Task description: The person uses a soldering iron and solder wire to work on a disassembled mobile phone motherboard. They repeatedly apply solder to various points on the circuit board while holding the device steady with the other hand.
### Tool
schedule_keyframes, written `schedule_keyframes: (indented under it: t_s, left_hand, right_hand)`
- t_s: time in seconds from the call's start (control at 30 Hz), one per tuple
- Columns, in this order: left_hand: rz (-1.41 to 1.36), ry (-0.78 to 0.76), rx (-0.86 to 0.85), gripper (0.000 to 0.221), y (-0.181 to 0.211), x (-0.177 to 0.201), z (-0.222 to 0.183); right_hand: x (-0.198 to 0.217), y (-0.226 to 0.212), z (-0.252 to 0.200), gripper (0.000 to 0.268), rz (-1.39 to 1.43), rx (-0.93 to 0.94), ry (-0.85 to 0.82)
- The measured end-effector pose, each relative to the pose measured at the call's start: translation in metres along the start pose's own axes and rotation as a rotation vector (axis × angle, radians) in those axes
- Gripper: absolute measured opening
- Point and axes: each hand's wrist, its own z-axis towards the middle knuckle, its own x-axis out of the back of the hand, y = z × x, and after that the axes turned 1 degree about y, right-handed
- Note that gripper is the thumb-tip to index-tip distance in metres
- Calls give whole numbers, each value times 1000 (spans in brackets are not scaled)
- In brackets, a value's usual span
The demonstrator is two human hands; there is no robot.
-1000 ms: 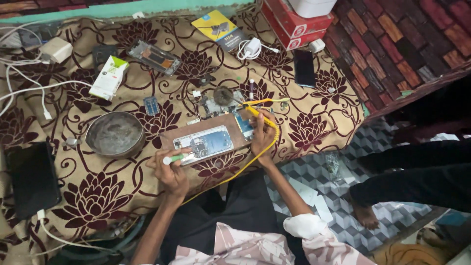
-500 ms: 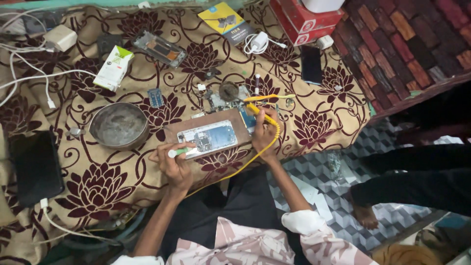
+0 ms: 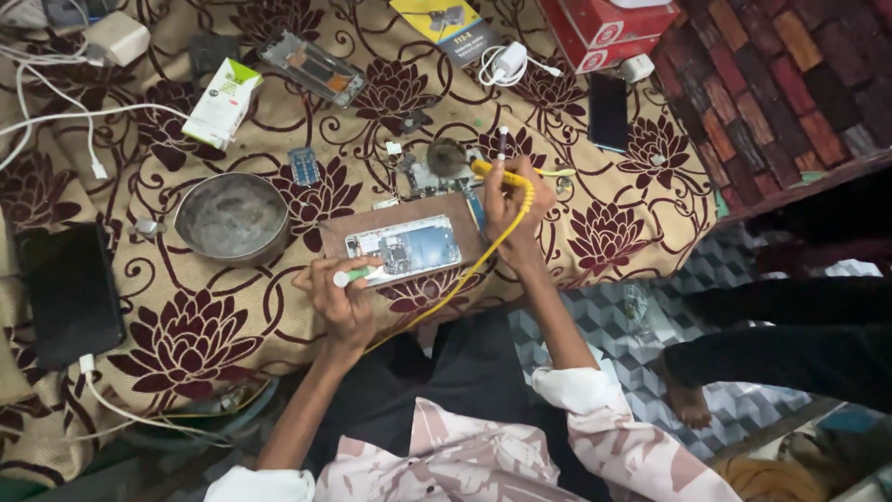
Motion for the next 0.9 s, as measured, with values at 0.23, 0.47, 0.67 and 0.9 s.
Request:
schedule_keyframes:
  t_s: [0.23,0.47,0.67,0.9]
  left_hand:
    - [138,19,-34,25,5,3,2]
    - [164,59,-60,18,3,-2,6]
    - [195,58,-59,22,11,2,7]
    - [114,38,11,27,10,2,5]
  right_hand:
    - [-11,-3,-8,19,-48,48,24]
    - [-4,3,-20,17,-76,68,3]
    - [5,10,-37,20,11,-83,31]
    - [14,31,-48,42,479,-497,52]
